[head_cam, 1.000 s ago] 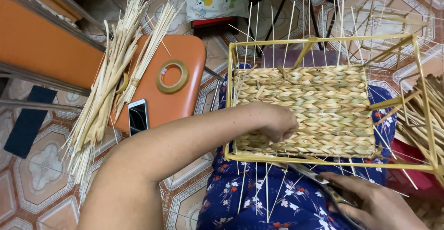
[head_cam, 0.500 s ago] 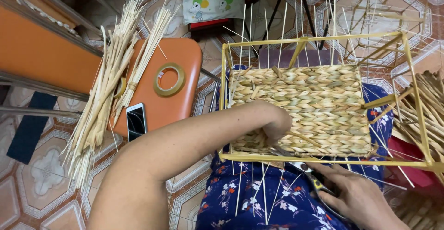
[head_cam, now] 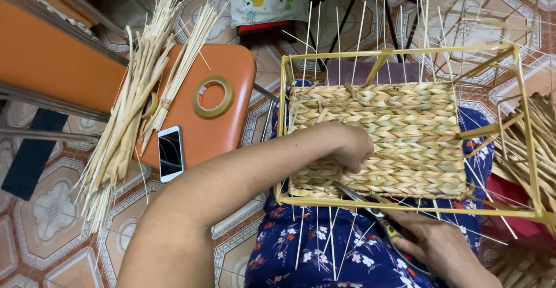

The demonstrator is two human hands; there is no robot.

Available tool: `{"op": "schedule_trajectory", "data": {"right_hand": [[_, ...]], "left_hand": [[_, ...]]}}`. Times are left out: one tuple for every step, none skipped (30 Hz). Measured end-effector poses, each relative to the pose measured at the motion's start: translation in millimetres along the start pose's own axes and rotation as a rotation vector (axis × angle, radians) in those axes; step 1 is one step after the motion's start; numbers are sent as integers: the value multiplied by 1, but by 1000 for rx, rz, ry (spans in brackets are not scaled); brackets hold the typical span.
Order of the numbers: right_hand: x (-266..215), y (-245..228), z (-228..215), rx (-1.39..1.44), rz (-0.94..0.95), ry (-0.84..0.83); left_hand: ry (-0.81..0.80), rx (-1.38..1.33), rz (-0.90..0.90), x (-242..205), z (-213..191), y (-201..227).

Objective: Weaving plant fiber strips onto a metal frame to create a basket or cage.

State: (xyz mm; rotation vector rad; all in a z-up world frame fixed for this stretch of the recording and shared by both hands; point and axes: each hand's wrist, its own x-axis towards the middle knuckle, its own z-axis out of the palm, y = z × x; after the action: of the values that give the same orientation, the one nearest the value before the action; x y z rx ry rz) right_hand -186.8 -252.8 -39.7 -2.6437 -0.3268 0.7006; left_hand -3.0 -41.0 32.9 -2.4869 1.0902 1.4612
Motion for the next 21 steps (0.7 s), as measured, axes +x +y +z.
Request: {"op": "schedule_trajectory", "data": {"right_hand": [[-2,1,-2,-11,25,-21],[-5,2,-6,-11,28,-18],[-8,3,-10,28,65,-59],[-11,4,-15,67,101,-99],[-15,18,-13,67,102,-97],[-19,31,-11,117,117,-118],[-23,45,-10,167,132,-138],[-30,60,-2,168,132,-136],[-37,75,7,239,187,-162],[-45,89,15,306,240,-192],[-51,103,25,307,241,-191],[-57,117,33,381,272,-133],[-63,131,42,455,304,-74],[-63,140,46,457,303,-73],[-63,150,50,448,148,-23],[-65,159,54,435,-6,22],[-66,160,56,438,-5,23],[-65,162,58,476,82,-40],[-65,164,59,513,168,-103],[-66,165,62,516,171,-101],[-67,165,64,557,164,-35]], "left_hand": [[63,-38,-1,1,-2,-1],[63,-35,1,7,-3,-7],[186,-68,-34,14,-4,-12],[310,-102,-71,20,-5,-18],[311,-100,-70,20,-6,-22],[472,-67,-119,19,-7,-27],[632,-32,-168,19,-8,-31],[634,-30,-168,18,-8,-34],[709,11,-200,17,-8,-37],[782,51,-231,15,-6,-40],[782,53,-231,17,-6,-39],[732,112,-267,19,-5,-38],[681,172,-303,21,-5,-38],[681,174,-302,27,-3,-40],[617,207,-312,32,0,-42],[551,239,-321,38,2,-43],[549,241,-319,40,2,-44],[529,241,-321,42,0,-45],[509,241,-324,44,-3,-46],[508,244,-321,34,-9,-45],[496,251,-357,25,-16,-44]]}}
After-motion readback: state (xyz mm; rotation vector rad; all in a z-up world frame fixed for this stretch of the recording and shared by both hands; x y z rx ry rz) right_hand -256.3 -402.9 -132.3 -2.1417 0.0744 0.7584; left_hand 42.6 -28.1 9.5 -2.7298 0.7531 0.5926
